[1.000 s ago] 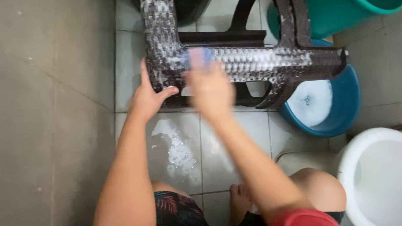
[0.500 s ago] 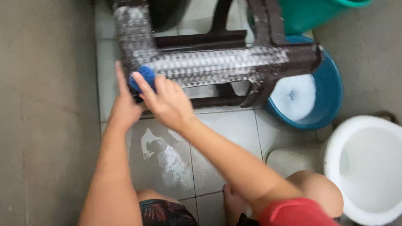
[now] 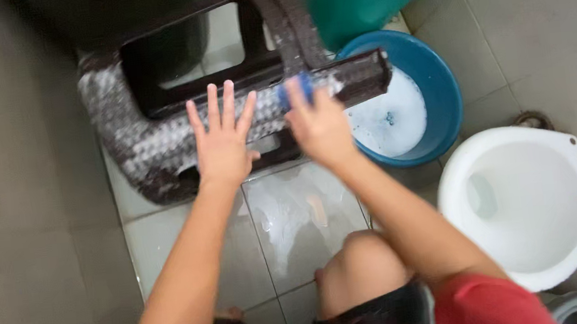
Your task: The person cleans a plastic stool by scrubbing the top and legs with a brush and soapy water.
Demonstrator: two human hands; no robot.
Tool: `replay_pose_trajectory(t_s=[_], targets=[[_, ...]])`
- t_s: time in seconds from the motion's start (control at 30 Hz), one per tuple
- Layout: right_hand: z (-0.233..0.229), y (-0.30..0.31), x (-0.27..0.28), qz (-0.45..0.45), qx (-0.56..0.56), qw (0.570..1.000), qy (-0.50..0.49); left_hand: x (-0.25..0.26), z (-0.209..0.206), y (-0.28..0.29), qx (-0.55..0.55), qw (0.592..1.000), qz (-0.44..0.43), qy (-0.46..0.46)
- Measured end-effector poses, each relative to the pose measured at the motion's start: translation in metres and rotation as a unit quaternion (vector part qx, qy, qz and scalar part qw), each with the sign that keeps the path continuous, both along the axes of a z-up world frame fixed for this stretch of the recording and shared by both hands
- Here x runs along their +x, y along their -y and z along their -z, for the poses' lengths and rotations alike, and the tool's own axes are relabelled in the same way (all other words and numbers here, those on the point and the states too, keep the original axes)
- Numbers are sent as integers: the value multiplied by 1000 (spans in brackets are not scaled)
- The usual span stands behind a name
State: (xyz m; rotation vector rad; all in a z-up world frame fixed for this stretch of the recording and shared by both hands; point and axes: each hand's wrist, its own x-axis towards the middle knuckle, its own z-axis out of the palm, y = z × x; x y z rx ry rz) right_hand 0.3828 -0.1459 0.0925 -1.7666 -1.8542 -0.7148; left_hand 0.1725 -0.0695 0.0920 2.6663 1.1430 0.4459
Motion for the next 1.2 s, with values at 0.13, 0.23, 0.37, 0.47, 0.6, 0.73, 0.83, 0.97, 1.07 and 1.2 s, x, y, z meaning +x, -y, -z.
replay_pose_trajectory(t_s=[0.13,0.23,0.37,0.47,0.6,0.73,0.83,0.97,1.07,1.2], targets=[[2,14,53,35,-11,994,-102,22,8,-9,171,970,-29,-172],[29,42,133,137,116,968,-177,20,-5,-12,184,970,9,-157],[134,42,219,322,187,838,-399,33,-21,-15,129,975,32,-177],[242,6,272,442,-15,758,-480,34,-22,-21,99,980,31,-171],[330,-12,311,498,-261,675,-478,38,-18,-28,83,988,29,-125],[363,3,330,589,-259,615,-456,39,-10,-32,82,992,29,-89],[372,-1,321,537,-273,635,-484,40,-8,-33,76,994,37,-70],[347,-15,302,323,-289,667,-606,39,-11,-34,68,994,42,-69],[296,-5,287,207,-179,694,-666,33,-15,-30,81,994,47,-47],[146,24,244,150,-23,814,-561,26,-18,-30,72,995,68,-26]])
